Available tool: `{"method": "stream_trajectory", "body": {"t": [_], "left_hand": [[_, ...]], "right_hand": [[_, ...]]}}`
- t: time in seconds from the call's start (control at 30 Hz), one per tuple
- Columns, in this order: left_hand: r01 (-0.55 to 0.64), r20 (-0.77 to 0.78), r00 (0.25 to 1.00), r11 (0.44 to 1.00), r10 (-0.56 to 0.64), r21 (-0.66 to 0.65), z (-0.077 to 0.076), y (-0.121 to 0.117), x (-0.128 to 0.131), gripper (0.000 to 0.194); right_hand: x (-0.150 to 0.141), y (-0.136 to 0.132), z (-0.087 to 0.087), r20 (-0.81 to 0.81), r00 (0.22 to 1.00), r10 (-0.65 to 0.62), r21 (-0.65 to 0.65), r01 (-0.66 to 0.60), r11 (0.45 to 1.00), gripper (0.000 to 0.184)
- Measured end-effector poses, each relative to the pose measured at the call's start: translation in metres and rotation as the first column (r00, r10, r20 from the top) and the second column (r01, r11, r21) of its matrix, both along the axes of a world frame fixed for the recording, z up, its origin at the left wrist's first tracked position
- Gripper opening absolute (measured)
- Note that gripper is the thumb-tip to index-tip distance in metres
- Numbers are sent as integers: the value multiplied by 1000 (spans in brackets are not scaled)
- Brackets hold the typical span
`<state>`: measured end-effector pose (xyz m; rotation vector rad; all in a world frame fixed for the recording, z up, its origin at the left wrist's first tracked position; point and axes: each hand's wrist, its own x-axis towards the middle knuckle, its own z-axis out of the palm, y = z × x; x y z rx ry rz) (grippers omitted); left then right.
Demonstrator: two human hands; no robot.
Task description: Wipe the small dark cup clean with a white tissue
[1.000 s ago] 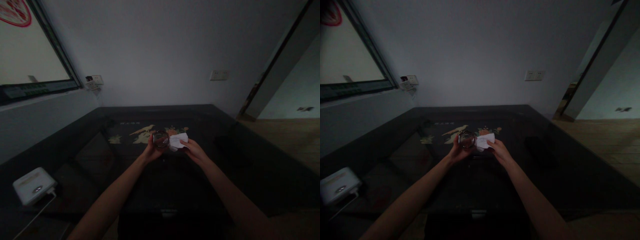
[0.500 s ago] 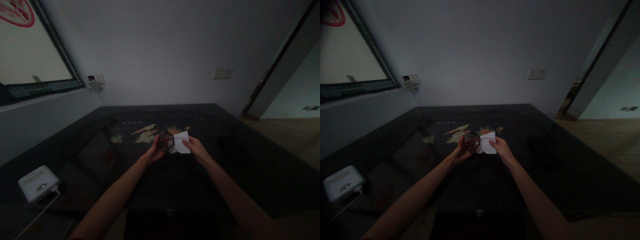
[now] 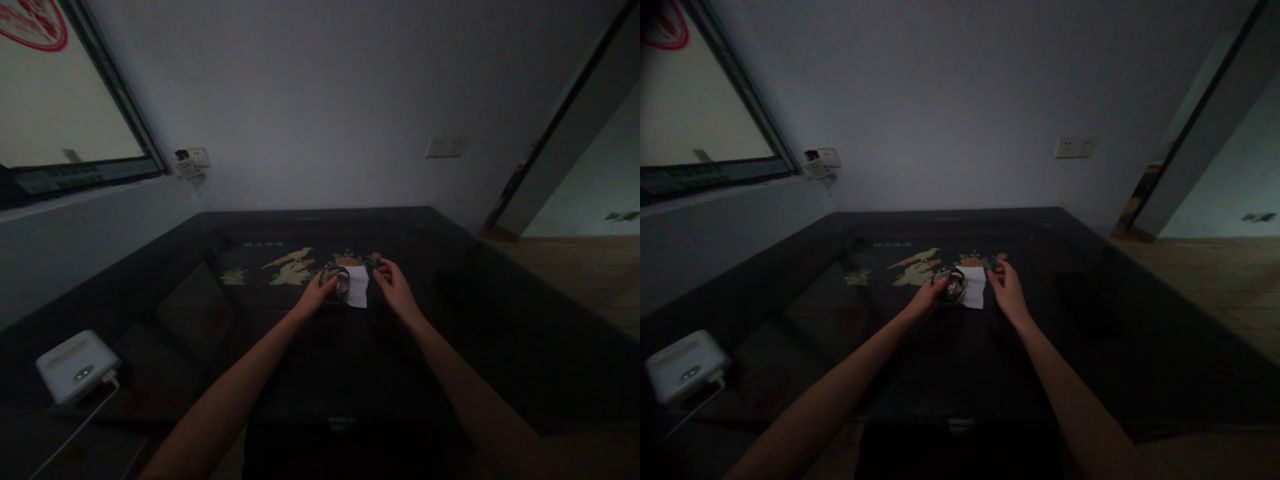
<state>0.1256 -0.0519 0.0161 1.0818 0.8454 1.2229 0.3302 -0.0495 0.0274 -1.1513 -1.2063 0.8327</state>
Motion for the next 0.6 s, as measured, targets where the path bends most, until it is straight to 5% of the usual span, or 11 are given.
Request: {"method": "stream_trajectory", "body": {"t": [0.07, 0.2, 0.33, 0.6], "left_hand": [[-47, -217, 973, 985, 83, 168, 4, -4, -1, 41], [12, -409, 898, 921, 162, 390, 15, -17, 2, 42], [145, -484, 868, 871, 115, 468, 23, -27, 5, 46], [271, -564, 823, 820, 74, 503, 23, -32, 4, 55]], "right_hand": [[0, 0, 3, 53, 997, -47, 94, 42, 995, 45], [-11, -11, 9, -78, 965, 252, -39, -256, 966, 42], [-22, -26, 15, -234, 861, 452, -178, -495, 850, 46], [-16, -32, 20, -258, 770, 584, -233, -636, 735, 63]]}}
